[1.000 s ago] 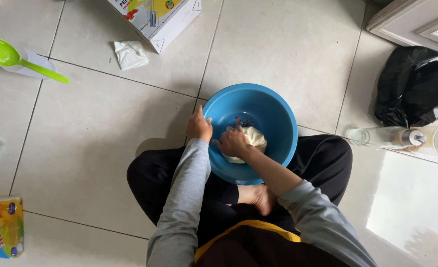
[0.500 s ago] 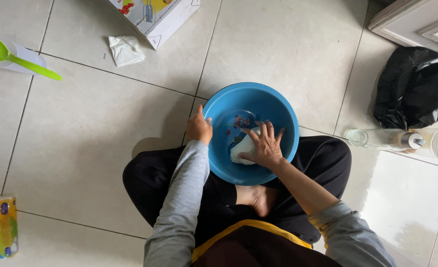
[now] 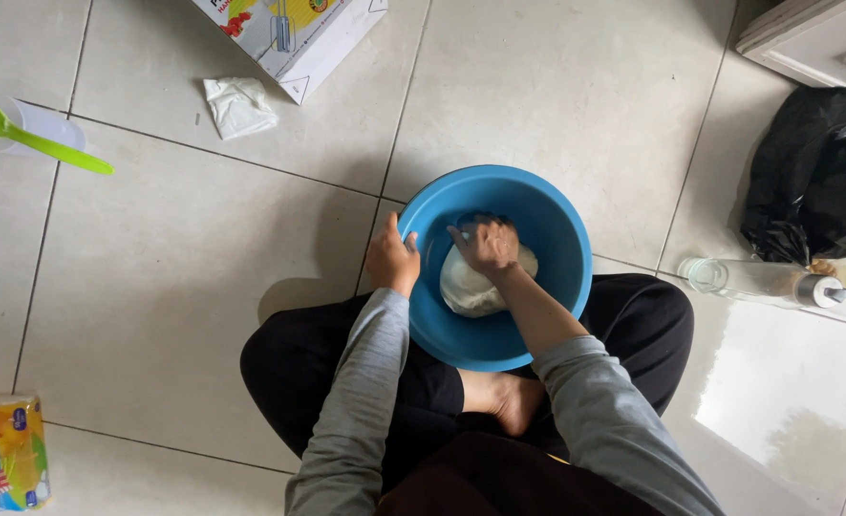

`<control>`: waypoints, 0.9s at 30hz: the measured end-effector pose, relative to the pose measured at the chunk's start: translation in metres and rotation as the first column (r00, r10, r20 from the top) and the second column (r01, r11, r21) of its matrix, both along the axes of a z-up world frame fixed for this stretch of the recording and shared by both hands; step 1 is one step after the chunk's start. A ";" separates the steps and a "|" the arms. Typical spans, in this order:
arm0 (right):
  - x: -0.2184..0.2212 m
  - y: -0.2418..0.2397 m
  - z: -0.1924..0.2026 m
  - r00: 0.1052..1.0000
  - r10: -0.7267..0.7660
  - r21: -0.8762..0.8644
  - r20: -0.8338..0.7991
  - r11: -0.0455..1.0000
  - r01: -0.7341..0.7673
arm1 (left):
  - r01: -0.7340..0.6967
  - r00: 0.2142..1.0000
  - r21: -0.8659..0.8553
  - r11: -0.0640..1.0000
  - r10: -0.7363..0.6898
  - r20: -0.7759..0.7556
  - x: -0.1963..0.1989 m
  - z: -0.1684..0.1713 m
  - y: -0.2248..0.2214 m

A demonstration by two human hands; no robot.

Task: A person sitting on the floor is kneading a large piece of white dough inside a blue plastic bowl using both hands.

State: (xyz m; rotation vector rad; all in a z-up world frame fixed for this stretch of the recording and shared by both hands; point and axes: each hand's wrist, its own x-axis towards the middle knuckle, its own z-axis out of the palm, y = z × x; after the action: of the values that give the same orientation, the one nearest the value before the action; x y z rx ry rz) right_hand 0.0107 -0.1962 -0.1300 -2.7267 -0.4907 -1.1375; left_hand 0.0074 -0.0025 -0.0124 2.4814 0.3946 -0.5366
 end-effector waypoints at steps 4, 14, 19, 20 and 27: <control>0.003 -0.003 0.008 0.867 -0.162 0.058 -0.472 0.975 0.213 | -0.028 1.000 -0.015 0.999 0.029 0.010 -0.001 -0.003 0.000; -0.010 -0.022 0.089 0.058 0.515 0.432 -0.855 0.645 0.630 | -0.093 0.996 -0.018 0.996 0.092 -0.011 -0.013 -0.021 0.001; -0.057 -0.038 0.125 0.283 0.565 0.630 -0.775 0.661 0.407 | -0.105 0.994 -0.024 0.994 0.104 -0.021 -0.022 -0.024 0.001; -0.070 -0.034 0.126 0.468 0.463 0.641 -0.753 0.676 0.364 | -0.101 0.994 -0.013 0.995 0.100 -0.032 -0.022 -0.024 0.001; -0.066 -0.060 0.090 0.416 -0.043 0.285 -0.908 0.664 0.691 | -0.151 0.988 -0.061 0.987 0.148 -0.050 -0.026 -0.026 0.001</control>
State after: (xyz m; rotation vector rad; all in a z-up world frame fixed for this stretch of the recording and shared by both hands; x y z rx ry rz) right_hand -0.0554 -0.2558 -0.0395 -2.3313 0.6520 0.1968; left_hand -0.0187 -0.0017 -0.0381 2.3581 0.5672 -0.5357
